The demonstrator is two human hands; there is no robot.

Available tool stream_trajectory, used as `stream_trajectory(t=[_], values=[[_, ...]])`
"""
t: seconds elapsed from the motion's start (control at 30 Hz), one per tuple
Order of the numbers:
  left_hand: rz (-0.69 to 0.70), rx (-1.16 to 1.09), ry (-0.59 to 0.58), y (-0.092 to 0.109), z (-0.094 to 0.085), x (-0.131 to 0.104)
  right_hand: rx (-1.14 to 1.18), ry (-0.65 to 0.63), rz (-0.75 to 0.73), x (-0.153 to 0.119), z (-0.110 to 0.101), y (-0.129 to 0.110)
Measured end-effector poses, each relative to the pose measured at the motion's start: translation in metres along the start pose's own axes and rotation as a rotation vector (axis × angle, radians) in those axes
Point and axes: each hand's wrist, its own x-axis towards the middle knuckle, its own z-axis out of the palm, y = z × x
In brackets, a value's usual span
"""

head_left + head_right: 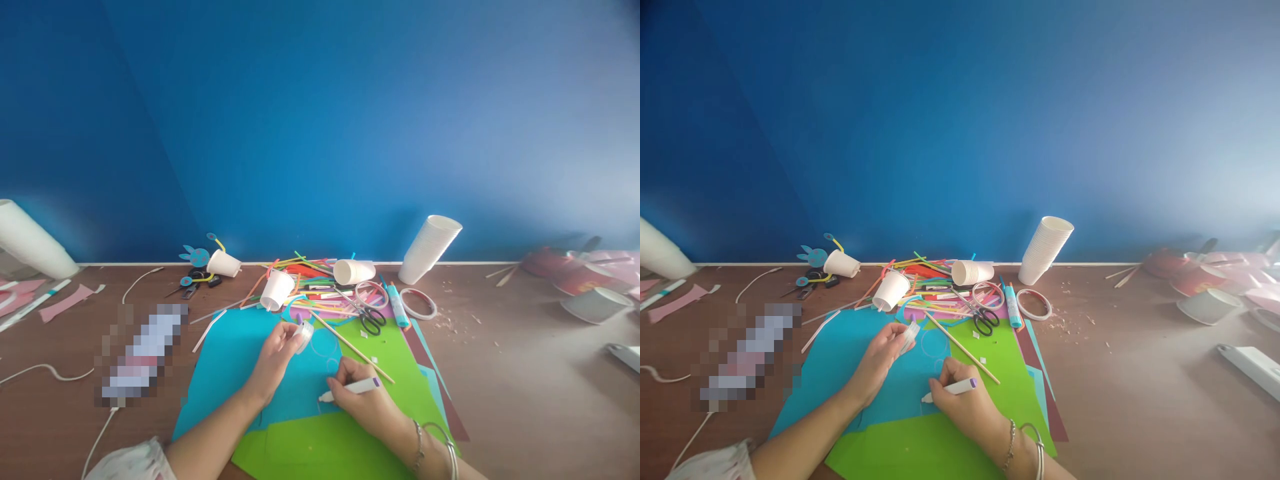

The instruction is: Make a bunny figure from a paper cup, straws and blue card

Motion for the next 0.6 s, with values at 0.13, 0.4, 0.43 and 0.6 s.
stream_trajectory(t=[0.13, 0.4, 0.43, 0.6], values=[[0.005, -0.011, -0.004, -0.0021, -0.0004, 0.001, 0.025, 0.02, -0.008, -0.0005, 0.0007, 0.002], [-0.009, -0.029, 0.007, -0.0011, 0.0001, -0.0004, 0.109, 0.034, -0.003, -0.0003, 0.0022, 0.0047], [-0.01, -0.027, 0.006, -0.0008, 0.0002, -0.0005, 0.11, 0.037, -0.003, -0.0002, 0.0022, 0.0051], [-0.011, -0.02, 0.007, -0.0013, -0.0006, -0.0002, 0.092, 0.051, 0.004, -0.0007, 0.0021, 0.0073]])
